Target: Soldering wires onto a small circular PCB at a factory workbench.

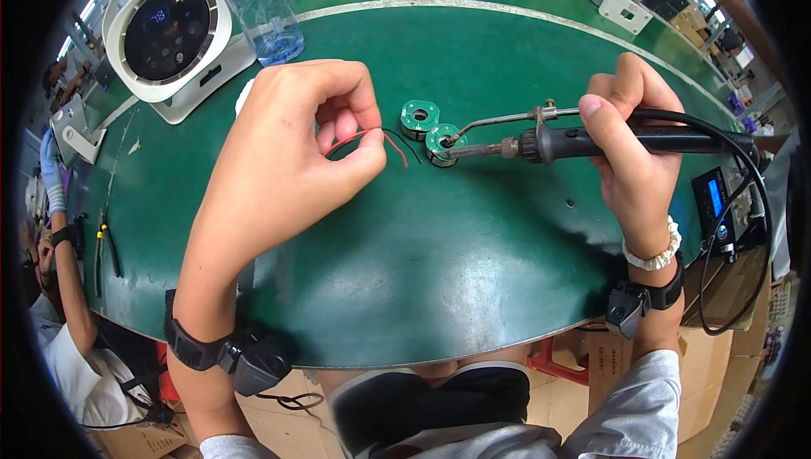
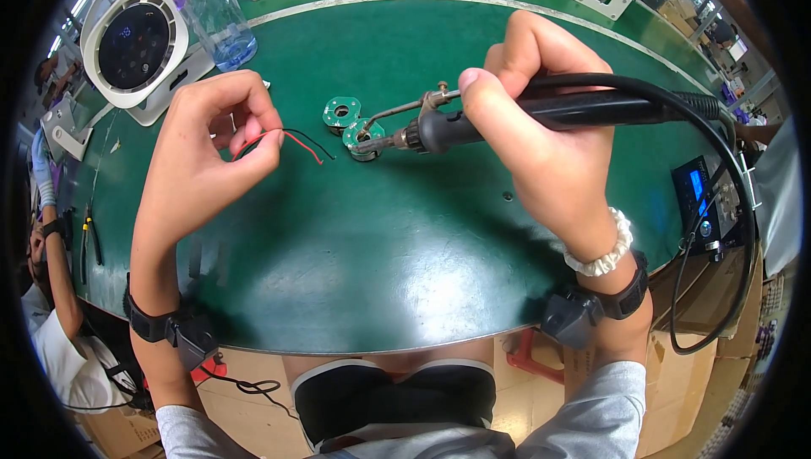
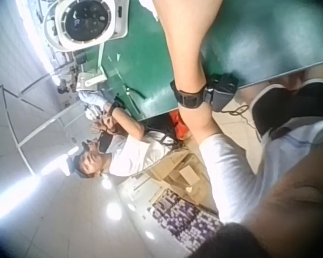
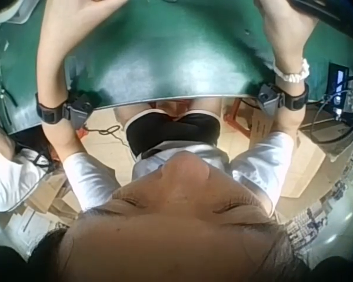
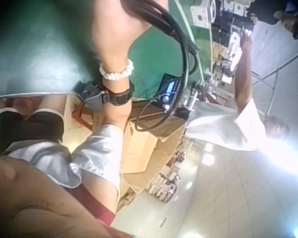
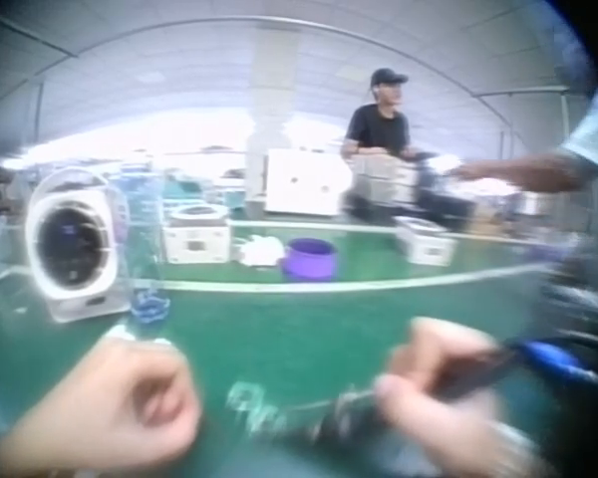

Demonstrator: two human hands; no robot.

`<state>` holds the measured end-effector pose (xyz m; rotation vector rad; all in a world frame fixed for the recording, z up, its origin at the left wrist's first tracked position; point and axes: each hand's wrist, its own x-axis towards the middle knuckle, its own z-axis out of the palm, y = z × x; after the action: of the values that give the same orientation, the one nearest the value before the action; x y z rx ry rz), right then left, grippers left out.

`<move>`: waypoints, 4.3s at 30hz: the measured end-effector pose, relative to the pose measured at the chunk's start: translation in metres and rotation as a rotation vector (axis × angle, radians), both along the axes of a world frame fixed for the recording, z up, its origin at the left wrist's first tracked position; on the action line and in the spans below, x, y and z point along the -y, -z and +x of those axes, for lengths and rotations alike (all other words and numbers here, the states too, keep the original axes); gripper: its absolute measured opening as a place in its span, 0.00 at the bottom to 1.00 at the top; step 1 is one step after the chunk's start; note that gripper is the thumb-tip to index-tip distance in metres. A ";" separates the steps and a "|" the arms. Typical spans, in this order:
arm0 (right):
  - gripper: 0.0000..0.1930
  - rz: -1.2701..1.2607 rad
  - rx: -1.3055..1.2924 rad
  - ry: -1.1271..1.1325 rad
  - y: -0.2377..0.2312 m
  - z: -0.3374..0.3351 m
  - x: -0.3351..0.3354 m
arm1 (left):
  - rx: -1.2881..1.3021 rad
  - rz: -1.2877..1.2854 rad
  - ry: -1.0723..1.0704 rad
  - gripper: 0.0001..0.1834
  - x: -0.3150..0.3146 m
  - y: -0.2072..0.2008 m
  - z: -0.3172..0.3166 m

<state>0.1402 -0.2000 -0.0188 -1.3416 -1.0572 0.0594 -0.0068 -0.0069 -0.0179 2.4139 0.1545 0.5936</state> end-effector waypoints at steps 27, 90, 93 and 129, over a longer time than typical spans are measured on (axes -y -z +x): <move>0.14 0.153 -0.009 0.091 0.007 0.022 0.002 | 0.016 -0.016 0.053 0.05 0.001 0.001 0.006; 0.14 0.241 0.042 0.136 0.009 0.028 -0.001 | -0.002 -0.066 0.059 0.07 0.001 0.002 0.003; 0.14 0.250 0.065 0.142 0.009 0.028 -0.002 | 0.000 -0.073 0.052 0.07 0.001 0.002 0.002; 0.14 0.270 0.227 0.229 -0.005 0.022 0.005 | -0.107 0.570 0.704 0.05 0.167 0.004 -0.102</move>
<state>0.1623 -0.2050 -0.0142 -1.2316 -1.0510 -0.4014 -0.1086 -0.1735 -0.0217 2.7778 -0.8971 0.1842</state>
